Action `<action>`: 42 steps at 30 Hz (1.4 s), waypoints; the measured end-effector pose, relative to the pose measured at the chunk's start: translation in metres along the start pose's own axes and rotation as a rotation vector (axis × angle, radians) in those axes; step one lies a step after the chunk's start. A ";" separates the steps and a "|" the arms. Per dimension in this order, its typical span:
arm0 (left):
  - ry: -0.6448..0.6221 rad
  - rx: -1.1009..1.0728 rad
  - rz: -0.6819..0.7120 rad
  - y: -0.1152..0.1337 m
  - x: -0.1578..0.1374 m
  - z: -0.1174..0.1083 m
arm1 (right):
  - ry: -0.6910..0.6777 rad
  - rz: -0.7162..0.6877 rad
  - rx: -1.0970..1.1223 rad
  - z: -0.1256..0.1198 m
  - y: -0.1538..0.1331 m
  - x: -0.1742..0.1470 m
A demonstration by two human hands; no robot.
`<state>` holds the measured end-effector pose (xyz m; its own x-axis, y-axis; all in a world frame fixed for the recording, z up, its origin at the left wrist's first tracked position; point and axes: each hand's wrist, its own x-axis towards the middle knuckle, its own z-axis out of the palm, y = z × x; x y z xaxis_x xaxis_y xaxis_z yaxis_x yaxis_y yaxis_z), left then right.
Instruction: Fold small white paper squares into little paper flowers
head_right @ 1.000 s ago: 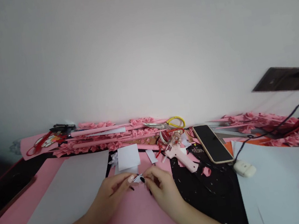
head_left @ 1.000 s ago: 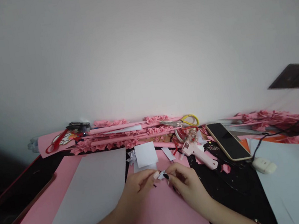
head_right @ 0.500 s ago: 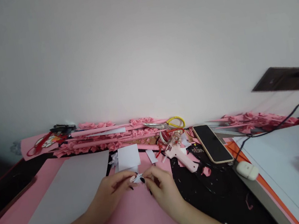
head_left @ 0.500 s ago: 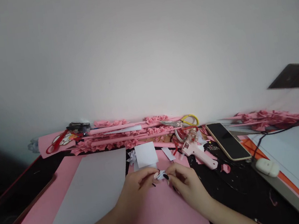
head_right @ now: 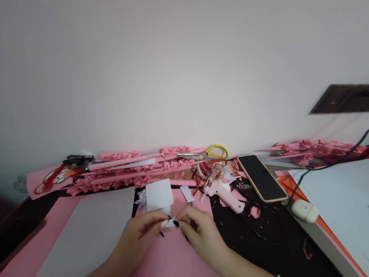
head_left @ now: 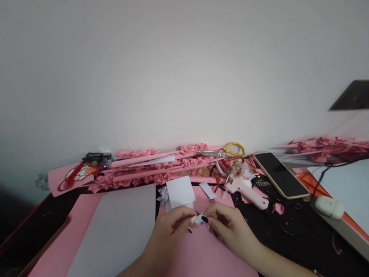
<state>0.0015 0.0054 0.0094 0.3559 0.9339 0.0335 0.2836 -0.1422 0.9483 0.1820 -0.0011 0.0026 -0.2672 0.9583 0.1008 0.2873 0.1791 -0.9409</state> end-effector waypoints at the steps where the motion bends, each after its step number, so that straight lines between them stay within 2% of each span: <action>1: -0.003 0.002 0.001 0.000 0.000 0.000 | 0.002 0.003 0.001 0.000 0.000 0.000; 10: -0.054 -0.136 -0.012 -0.001 -0.002 0.008 | -0.007 0.043 0.096 0.003 -0.001 0.001; 14: -0.059 -0.201 0.040 -0.002 -0.001 0.007 | -0.022 0.056 0.124 0.004 -0.001 0.002; 17: -0.030 -0.124 0.084 -0.002 -0.001 0.006 | -0.030 0.032 0.103 0.004 0.000 0.001; 22: 0.029 -0.012 0.068 -0.003 -0.001 0.004 | -0.071 0.002 0.070 0.004 0.000 0.000; 27: 0.064 -0.112 -0.044 -0.004 -0.002 0.005 | -0.084 0.021 0.083 0.004 0.001 0.000; 31: 0.047 -0.163 -0.075 -0.002 -0.001 0.006 | -0.103 0.032 0.085 0.004 0.002 0.000; 36: 0.002 -0.169 -0.039 -0.002 0.000 0.006 | -0.139 0.010 0.088 0.003 0.002 -0.001; 42: -0.019 -0.145 -0.027 -0.008 0.002 0.005 | -0.102 0.008 0.085 0.004 0.005 -0.001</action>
<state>0.0047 0.0069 -0.0002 0.3672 0.9302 0.0031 0.1617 -0.0671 0.9846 0.1800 -0.0015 -0.0034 -0.3588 0.9312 0.0642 0.2120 0.1483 -0.9660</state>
